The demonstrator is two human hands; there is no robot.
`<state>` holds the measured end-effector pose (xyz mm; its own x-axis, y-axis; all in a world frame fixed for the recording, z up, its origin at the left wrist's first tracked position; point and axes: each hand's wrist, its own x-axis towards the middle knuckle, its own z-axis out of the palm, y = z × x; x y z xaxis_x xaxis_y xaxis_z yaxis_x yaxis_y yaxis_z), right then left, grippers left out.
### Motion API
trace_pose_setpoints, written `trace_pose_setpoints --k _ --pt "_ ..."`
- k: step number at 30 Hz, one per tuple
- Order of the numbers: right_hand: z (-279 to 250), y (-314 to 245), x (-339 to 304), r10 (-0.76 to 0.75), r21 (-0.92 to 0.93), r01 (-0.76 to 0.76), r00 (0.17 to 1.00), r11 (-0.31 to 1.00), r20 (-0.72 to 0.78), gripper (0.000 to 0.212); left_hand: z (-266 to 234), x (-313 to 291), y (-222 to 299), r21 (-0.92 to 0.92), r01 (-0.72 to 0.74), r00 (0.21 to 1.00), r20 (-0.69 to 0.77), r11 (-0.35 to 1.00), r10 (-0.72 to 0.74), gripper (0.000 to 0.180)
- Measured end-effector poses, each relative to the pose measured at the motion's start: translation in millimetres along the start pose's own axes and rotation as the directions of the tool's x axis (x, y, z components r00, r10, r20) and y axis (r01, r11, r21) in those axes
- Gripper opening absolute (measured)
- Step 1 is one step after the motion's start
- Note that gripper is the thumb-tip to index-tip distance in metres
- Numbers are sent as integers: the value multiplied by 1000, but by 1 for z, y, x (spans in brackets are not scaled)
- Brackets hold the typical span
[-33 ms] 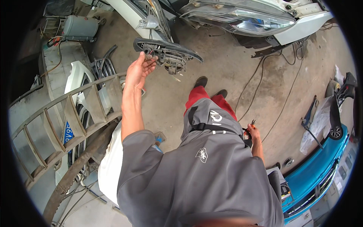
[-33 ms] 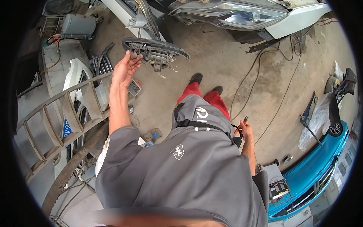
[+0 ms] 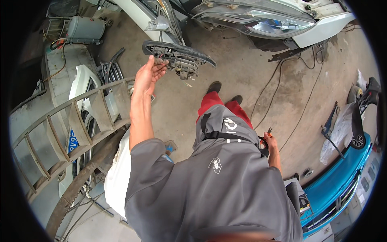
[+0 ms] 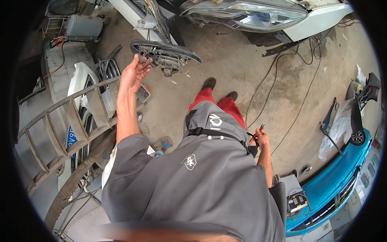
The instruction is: The person walks toward a damaged white car and picks up a detached headlight assembly. They use pliers to strip the ends of wires and then use electrical tape to connect and insulate the wires on the headlight assembly.
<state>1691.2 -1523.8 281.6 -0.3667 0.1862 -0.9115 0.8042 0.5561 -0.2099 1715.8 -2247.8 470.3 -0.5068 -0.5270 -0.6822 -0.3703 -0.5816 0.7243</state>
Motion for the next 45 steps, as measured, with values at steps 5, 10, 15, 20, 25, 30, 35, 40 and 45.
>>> trace_pose_setpoints --k 5,10,15,20,25,30,35,40,45 --pt "1 -1 4 -12 -6 12 1000 1000 21 42 -4 0 -7 -7 3 1000 -19 1000 -3 46" --pt "0 -19 5 -21 -85 24 999 996 35 43 -5 2 -6 -35 13 1000 -19 999 -14 47" --pt "3 -32 5 -90 -23 91 995 996 42 39 -3 2 3 -120 24 1000 -8 993 -25 47" --pt "4 -33 7 -96 -11 97 994 995 47 39 -4 5 11 -184 44 999 28 982 -39 45" --pt "6 -31 3 -47 -47 49 998 998 43 40 -5 11 13 -257 81 996 52 963 -70 44" --pt "5 -33 -6 -7 -70 9 999 998 36 40 -8 14 14 -339 111 990 122 934 -73 42" --pt "6 -36 -6 -1 -76 4 999 997 35 41 -11 21 13 -377 142 986 138 915 -96 44" --pt "7 -38 -3 -28 -81 30 999 996 36 41 -10 21 11 -407 153 985 139 901 -104 44" --pt "8 -44 -5 -37 -80 40 999 996 37 43 -11 21 13 -421 163 977 194 892 -87 44"
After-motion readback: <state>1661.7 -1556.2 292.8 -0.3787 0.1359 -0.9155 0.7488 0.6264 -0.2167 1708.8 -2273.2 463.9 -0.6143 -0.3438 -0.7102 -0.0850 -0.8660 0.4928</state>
